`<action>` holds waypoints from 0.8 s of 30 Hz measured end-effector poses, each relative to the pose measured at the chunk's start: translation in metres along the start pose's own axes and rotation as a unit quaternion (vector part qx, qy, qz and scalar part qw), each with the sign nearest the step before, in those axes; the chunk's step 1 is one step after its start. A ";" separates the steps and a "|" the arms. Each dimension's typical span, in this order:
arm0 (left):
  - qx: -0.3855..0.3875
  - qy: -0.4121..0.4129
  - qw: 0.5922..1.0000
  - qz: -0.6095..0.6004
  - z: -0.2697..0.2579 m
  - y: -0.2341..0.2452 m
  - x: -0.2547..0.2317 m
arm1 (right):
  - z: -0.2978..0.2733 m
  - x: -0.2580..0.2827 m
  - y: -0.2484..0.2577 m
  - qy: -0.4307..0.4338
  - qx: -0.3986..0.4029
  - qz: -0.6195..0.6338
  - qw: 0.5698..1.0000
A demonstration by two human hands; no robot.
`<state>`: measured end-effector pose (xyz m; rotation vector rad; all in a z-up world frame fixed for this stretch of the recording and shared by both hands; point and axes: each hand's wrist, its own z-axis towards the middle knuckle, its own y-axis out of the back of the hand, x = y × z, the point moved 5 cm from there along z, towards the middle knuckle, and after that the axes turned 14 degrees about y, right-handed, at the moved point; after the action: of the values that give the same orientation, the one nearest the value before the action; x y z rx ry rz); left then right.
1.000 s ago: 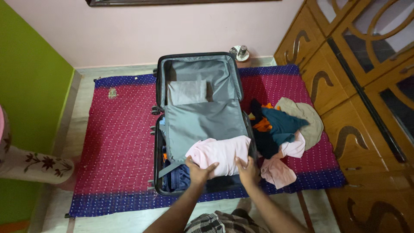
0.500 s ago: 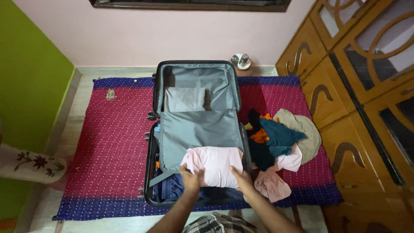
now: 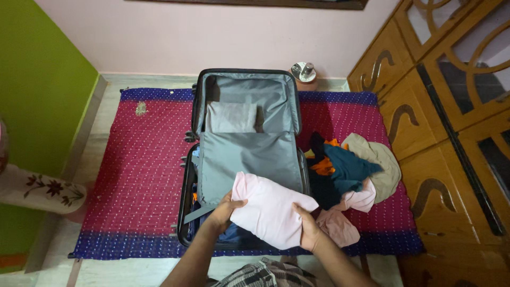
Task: The person folds various clothing items, including a teal shirt, an orange t-shirt, and beige pants, and places them into an open suitcase. The person arranges the folded clothes neatly inside the luggage.
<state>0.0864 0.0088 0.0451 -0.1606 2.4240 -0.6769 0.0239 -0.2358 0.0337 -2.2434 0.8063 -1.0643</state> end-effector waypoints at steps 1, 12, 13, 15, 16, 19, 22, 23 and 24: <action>0.004 0.000 1.000 -0.007 0.000 0.000 0.000 | -0.002 -0.001 -0.001 -0.013 -0.018 -0.018 1.000; -0.006 0.001 1.000 0.022 -0.013 -0.013 -0.005 | 0.025 -0.017 0.046 -0.038 -0.028 -0.041 0.998; -0.042 0.025 0.998 0.037 -0.010 -0.009 -0.002 | 0.027 -0.016 0.046 -0.029 -0.030 -0.034 0.999; -0.115 0.075 0.989 0.063 -0.001 0.004 0.006 | 0.030 -0.009 0.041 -0.012 -0.032 -0.021 0.999; -0.126 0.065 0.988 0.062 0.004 0.011 0.009 | 0.032 -0.002 0.037 0.001 -0.035 -0.022 0.999; -0.149 -0.001 0.987 0.052 0.022 0.037 0.025 | 0.038 0.024 0.017 0.046 -0.027 -0.020 0.998; -0.171 -0.109 0.977 0.067 0.023 0.058 0.054 | 0.060 0.061 -0.011 0.096 -0.002 0.000 0.995; -0.192 -0.124 0.969 0.094 0.018 0.060 0.065 | 0.072 0.072 -0.017 0.107 -0.007 0.011 0.994; -0.213 -0.139 0.960 0.119 0.015 0.058 0.070 | 0.085 0.085 -0.020 0.117 -0.011 0.019 0.993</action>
<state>0.0413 0.0341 -0.0312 -0.1239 2.2331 -0.0132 0.1421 -0.2644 0.0422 -2.1376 0.9581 -1.3239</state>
